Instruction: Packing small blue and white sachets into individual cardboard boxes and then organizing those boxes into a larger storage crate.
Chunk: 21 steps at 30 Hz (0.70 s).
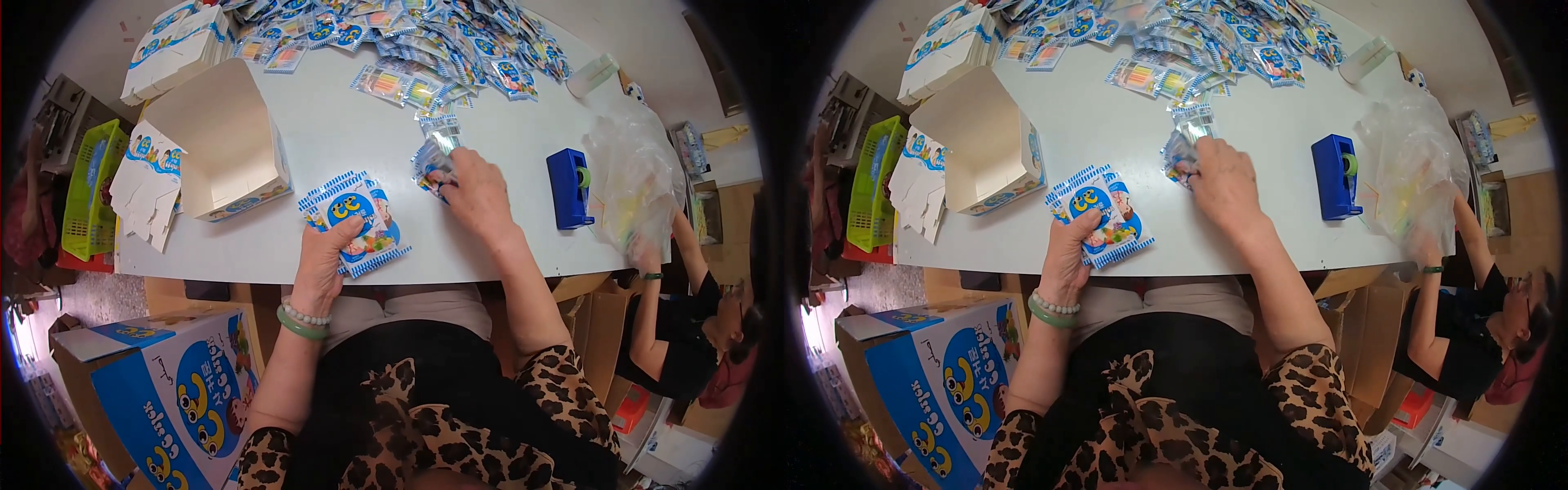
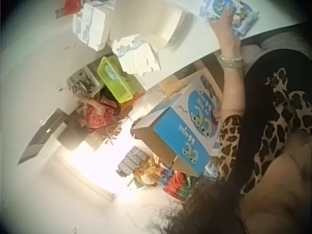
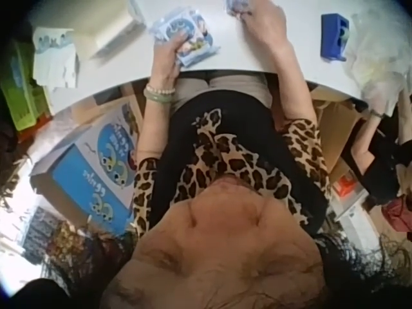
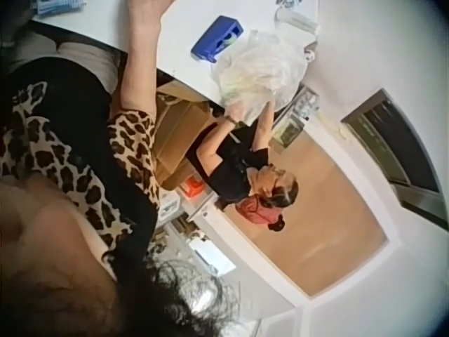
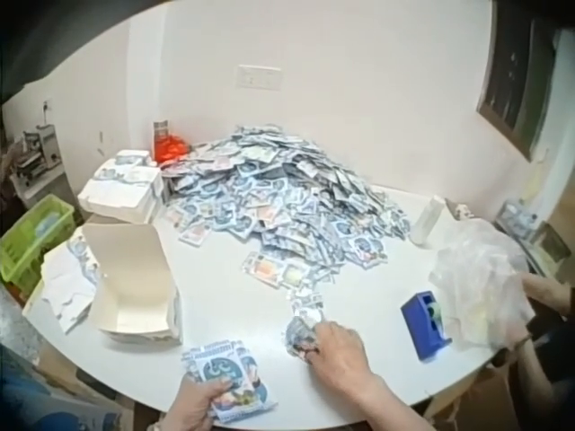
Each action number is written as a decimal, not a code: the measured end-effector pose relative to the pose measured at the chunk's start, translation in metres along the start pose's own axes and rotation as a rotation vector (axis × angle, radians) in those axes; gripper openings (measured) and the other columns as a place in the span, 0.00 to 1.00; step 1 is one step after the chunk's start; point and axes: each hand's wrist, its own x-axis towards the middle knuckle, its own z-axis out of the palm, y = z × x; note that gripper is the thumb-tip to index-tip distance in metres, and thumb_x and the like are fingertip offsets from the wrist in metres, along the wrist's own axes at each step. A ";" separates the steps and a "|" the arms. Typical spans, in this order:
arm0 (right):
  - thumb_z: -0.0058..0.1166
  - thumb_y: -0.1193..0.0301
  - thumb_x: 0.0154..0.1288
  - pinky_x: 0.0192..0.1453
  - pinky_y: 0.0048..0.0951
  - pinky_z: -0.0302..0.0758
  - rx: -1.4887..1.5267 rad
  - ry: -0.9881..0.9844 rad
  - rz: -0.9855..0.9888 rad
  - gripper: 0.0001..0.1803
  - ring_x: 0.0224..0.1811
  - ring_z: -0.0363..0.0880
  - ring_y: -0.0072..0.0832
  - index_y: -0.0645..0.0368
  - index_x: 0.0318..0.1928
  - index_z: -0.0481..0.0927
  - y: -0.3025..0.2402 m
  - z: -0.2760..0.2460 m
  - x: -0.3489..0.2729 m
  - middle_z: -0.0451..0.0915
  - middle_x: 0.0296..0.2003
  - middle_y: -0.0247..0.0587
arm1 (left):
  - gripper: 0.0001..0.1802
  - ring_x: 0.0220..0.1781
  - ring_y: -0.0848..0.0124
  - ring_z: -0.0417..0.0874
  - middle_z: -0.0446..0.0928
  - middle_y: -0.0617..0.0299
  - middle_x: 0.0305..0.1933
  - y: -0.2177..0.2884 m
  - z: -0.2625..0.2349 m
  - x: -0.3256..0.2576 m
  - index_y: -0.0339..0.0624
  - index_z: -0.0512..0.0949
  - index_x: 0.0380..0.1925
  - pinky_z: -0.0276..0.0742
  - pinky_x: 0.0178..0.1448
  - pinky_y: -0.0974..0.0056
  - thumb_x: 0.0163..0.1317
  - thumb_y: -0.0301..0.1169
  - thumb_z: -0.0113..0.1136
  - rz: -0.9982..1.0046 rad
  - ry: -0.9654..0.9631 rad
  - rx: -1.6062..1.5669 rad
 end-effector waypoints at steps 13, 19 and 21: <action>0.59 0.72 0.52 0.52 0.30 0.74 0.130 -0.051 0.017 0.25 0.46 0.79 0.31 0.62 0.52 0.71 -0.004 -0.019 -0.026 0.79 0.45 0.44 | 0.20 0.45 0.64 0.85 0.81 0.52 0.46 -0.003 0.011 -0.002 0.33 0.74 0.50 0.83 0.49 0.60 0.56 0.23 0.64 0.031 0.000 0.027; 0.62 0.69 0.53 0.53 0.26 0.71 1.506 -0.422 0.344 0.24 0.46 0.74 0.21 0.61 0.51 0.72 -0.061 -0.021 -0.027 0.78 0.42 0.35 | 0.15 0.40 0.69 0.85 0.81 0.56 0.42 -0.018 0.017 -0.001 0.35 0.73 0.49 0.84 0.43 0.64 0.64 0.29 0.59 0.242 0.134 0.252; 0.59 0.68 0.57 0.54 0.25 0.69 1.370 -0.399 0.289 0.23 0.47 0.71 0.20 0.60 0.52 0.70 -0.065 0.012 -0.028 0.75 0.45 0.36 | 0.16 0.42 0.69 0.84 0.81 0.56 0.44 -0.019 0.023 0.004 0.35 0.72 0.51 0.83 0.44 0.64 0.66 0.32 0.56 0.229 0.112 0.162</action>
